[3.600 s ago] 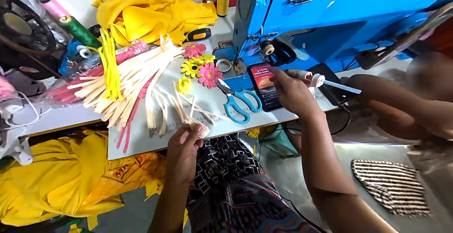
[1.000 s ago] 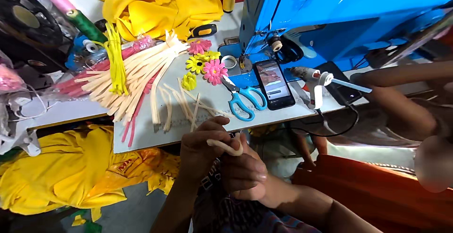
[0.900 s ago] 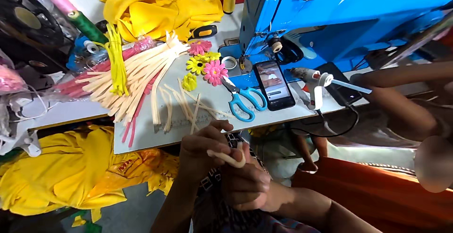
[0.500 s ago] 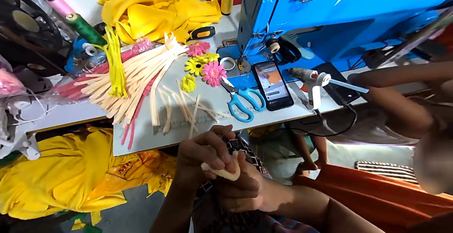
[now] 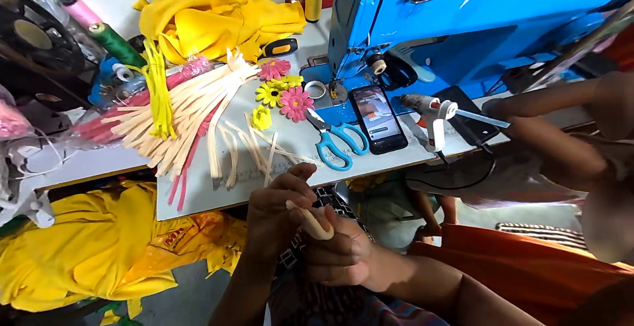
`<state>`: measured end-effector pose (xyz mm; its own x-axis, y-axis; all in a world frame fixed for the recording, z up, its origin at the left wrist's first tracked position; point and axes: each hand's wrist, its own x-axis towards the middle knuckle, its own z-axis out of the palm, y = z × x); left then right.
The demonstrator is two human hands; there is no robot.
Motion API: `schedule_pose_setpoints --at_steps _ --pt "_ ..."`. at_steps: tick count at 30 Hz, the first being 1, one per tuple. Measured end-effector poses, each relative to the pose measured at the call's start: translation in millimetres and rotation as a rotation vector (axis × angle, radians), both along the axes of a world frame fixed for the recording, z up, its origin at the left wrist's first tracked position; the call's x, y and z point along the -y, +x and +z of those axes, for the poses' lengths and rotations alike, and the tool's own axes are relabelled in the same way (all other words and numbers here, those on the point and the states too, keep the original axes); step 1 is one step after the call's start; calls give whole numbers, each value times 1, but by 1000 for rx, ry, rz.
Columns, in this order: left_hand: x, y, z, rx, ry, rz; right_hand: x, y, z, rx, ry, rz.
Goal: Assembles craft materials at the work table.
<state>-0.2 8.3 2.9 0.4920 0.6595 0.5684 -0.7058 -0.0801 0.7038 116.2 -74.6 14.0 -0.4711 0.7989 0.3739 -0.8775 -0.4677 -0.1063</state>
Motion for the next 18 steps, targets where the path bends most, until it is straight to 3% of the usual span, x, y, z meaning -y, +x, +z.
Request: schedule_pose_setpoints --at_steps 6,8,12,15,18 --pt "3 4 4 -128 -102 90 -4 10 -1 -15 -67 7" --pt "2 4 7 -173 -176 106 -4 17 1 103 -137 -65" --pt "2 2 18 -410 -444 333 -13 42 -12 752 -260 -573" --pt "1 3 19 -530 -508 412 -20 65 -29 1250 -4 -918" --pt "2 7 20 -573 -550 369 -22 73 -27 1491 305 -952"
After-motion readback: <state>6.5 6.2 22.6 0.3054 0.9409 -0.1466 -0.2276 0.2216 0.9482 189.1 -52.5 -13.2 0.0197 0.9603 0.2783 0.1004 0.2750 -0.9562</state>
